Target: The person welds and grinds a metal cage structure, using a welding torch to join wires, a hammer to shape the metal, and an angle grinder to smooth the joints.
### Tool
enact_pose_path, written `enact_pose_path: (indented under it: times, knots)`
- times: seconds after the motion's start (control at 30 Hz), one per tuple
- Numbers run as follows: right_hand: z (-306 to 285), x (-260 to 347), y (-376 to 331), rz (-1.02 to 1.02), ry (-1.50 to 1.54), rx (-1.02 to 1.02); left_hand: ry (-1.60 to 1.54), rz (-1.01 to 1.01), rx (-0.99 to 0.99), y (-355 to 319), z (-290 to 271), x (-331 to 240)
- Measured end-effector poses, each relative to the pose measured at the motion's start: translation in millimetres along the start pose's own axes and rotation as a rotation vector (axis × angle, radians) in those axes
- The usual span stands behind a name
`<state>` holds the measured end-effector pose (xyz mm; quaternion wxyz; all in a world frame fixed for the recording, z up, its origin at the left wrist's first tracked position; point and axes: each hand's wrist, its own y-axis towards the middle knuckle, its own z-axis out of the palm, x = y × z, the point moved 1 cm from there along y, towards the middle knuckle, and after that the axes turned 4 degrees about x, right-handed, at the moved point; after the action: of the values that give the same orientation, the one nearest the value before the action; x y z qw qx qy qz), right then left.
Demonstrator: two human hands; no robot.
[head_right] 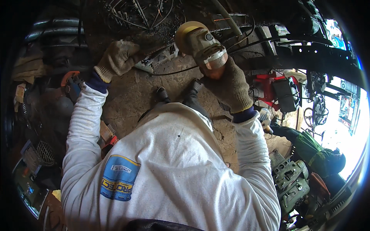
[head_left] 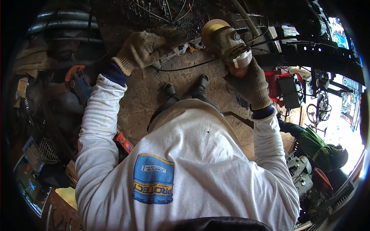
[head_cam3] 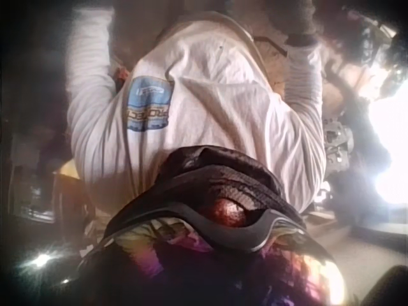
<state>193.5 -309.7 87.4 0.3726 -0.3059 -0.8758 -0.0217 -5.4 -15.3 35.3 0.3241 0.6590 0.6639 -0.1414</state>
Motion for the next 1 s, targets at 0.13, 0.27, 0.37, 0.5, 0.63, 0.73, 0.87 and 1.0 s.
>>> enact_pose_path:
  times: [0.13, 0.27, 0.37, 0.5, 0.63, 0.73, 0.87, 1.0]
  knots:
    - [-3, 7, -6, 0.040, 0.034, 0.021, -0.098, -0.118, 0.045, 6, -7, -15]
    - [4, 11, -4, 0.006, -0.105, 0.028, -0.129, -0.150, 0.048, 6, -7, -16]
    - [7, 5, 0, -0.058, -0.035, -0.002, -0.011, 0.022, -0.004, 6, -8, -16]
    - [0, 0, 2, -0.017, 0.001, 0.003, -0.031, -0.094, 0.030, 2, -5, -12]
    - [-8, 19, -3, -0.002, -0.062, 0.043, 0.039, -0.169, 0.131, 1, -2, -13]
    - [-7, 17, -2, -0.001, -0.169, 0.076, 0.198, -0.027, 0.051, 1, 4, -11]
    - [-9, 17, 2, 0.018, -0.138, 0.065, 0.216, 0.062, 0.014, 2, 7, -6]
    - [-10, 7, 3, 0.031, -0.155, 0.020, 0.265, 0.058, 0.020, 2, 7, -5]
